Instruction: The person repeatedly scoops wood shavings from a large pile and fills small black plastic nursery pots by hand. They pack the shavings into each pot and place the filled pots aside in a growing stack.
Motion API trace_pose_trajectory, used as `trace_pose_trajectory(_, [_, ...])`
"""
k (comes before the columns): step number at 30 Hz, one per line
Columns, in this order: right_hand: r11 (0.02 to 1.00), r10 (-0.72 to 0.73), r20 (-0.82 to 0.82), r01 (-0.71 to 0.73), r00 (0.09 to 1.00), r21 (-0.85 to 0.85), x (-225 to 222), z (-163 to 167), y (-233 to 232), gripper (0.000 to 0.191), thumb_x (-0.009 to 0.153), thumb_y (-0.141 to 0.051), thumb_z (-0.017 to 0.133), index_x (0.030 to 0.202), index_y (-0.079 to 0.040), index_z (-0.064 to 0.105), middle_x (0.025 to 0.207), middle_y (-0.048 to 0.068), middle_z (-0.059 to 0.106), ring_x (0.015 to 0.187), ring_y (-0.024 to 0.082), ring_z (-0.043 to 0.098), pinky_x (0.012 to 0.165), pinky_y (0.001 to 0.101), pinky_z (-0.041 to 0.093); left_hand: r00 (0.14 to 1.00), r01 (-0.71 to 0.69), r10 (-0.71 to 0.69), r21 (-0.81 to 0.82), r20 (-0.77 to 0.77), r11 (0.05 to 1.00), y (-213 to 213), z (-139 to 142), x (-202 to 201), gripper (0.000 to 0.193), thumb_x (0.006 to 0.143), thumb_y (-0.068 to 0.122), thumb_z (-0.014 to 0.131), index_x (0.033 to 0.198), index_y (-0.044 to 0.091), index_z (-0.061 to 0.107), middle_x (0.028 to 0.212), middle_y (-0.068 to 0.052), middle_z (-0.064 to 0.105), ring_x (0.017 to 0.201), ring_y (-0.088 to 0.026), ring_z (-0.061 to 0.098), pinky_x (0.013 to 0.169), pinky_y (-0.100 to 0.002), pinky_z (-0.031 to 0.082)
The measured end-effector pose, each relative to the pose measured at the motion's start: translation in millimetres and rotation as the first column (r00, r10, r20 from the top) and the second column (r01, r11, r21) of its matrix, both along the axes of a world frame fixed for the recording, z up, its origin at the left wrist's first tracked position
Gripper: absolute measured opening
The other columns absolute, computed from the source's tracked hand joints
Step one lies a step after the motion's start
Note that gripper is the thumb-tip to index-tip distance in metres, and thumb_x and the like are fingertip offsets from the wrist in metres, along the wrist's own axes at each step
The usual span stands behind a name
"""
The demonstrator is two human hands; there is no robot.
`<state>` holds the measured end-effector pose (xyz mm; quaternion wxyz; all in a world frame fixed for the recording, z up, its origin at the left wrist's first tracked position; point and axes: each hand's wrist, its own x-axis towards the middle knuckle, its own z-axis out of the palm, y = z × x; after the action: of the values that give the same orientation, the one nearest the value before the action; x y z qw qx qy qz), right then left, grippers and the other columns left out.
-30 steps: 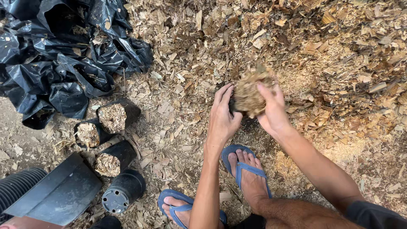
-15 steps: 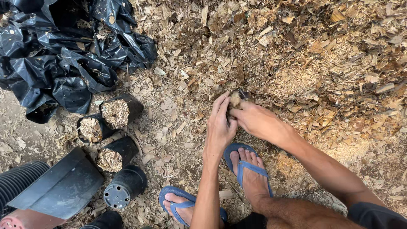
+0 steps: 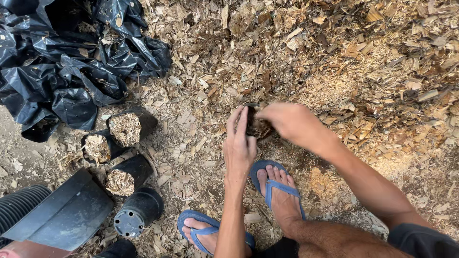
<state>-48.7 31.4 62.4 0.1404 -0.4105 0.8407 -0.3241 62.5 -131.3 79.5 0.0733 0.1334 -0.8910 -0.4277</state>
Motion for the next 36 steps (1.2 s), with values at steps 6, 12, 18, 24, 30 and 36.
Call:
trace_pose_trajectory(6, [0.823,-0.432,-0.318,0.513,0.844,0.244,-54.7,-5.2,30.9,0.076,0.078,-0.034,0.086,0.142,-0.003,0.058,0.137,0.035,0.045,0.121,0.046,0.048,0.092,0.0587,0.049,0.982,-0.100,0.104,-0.029,0.155,0.995,4.7,10.4,0.1,0.040,0.084,0.003,0.065,0.123,0.012,0.069,0.146,-0.020,0.047,0.069,-0.029,0.073,0.062,-0.041,0.060])
trace_pose_trajectory(12, [0.809,-0.142,-0.276,0.272,0.951,0.521,-35.6,-32.3,34.5,0.064,0.070,-0.029,0.089,0.127,-0.013,0.064,0.138,0.026,0.046,0.129,0.041,0.046,0.096,0.0562,0.049,0.988,-0.047,0.051,-0.030,0.145,0.998,9.2,13.1,-14.0,0.046,0.084,0.002,0.065,0.129,0.010,0.067,0.148,-0.021,0.045,0.072,-0.032,0.072,0.063,-0.042,0.060])
trace_pose_trajectory(18, [0.868,-0.458,0.135,0.409,0.879,0.280,-40.0,-22.8,47.4,0.043,0.092,0.006,0.061,0.130,-0.013,0.061,0.133,0.019,0.060,0.110,0.030,0.065,0.082,0.0414,0.062,0.998,0.028,-0.035,0.135,0.049,0.991,-1.1,7.6,-24.6,0.060,0.079,-0.006,0.058,0.138,0.002,0.059,0.146,-0.017,0.054,0.098,-0.030,0.073,0.082,-0.040,0.059])
trace_pose_trajectory(24, [0.331,-0.171,0.983,0.944,0.068,-0.008,-15.7,5.6,21.6,0.034,0.097,-0.001,0.055,0.129,-0.009,0.050,0.123,0.014,0.066,0.109,0.024,0.070,0.096,0.0458,0.060,0.995,0.053,-0.071,0.223,0.074,0.973,-8.4,-3.7,-34.1,0.057,0.077,-0.005,0.057,0.134,-0.001,0.060,0.141,-0.016,0.061,0.103,-0.028,0.072,0.087,-0.037,0.058])
trace_pose_trajectory(30, [0.575,-0.059,0.963,0.798,0.262,-0.181,23.2,0.3,-8.9,0.026,0.102,-0.003,0.050,0.127,0.001,0.054,0.119,0.022,0.063,0.098,0.028,0.061,0.081,0.0416,0.054,0.996,0.086,-0.083,0.095,-0.031,0.992,-12.4,-12.7,-23.9,0.058,0.076,-0.004,0.062,0.134,-0.004,0.059,0.142,-0.019,0.059,0.120,-0.036,0.067,0.102,-0.040,0.054])
trace_pose_trajectory(36, [0.923,-0.123,0.376,0.244,0.918,-0.296,29.2,5.5,-1.2,0.021,0.096,0.002,0.057,0.114,0.002,0.067,0.128,0.017,0.067,0.105,0.028,0.072,0.089,0.0319,0.061,0.996,0.046,-0.060,0.182,0.070,0.982,-19.5,-8.3,-18.6,0.060,0.077,-0.004,0.059,0.136,-0.003,0.058,0.144,-0.019,0.058,0.113,-0.033,0.069,0.094,-0.038,0.057])
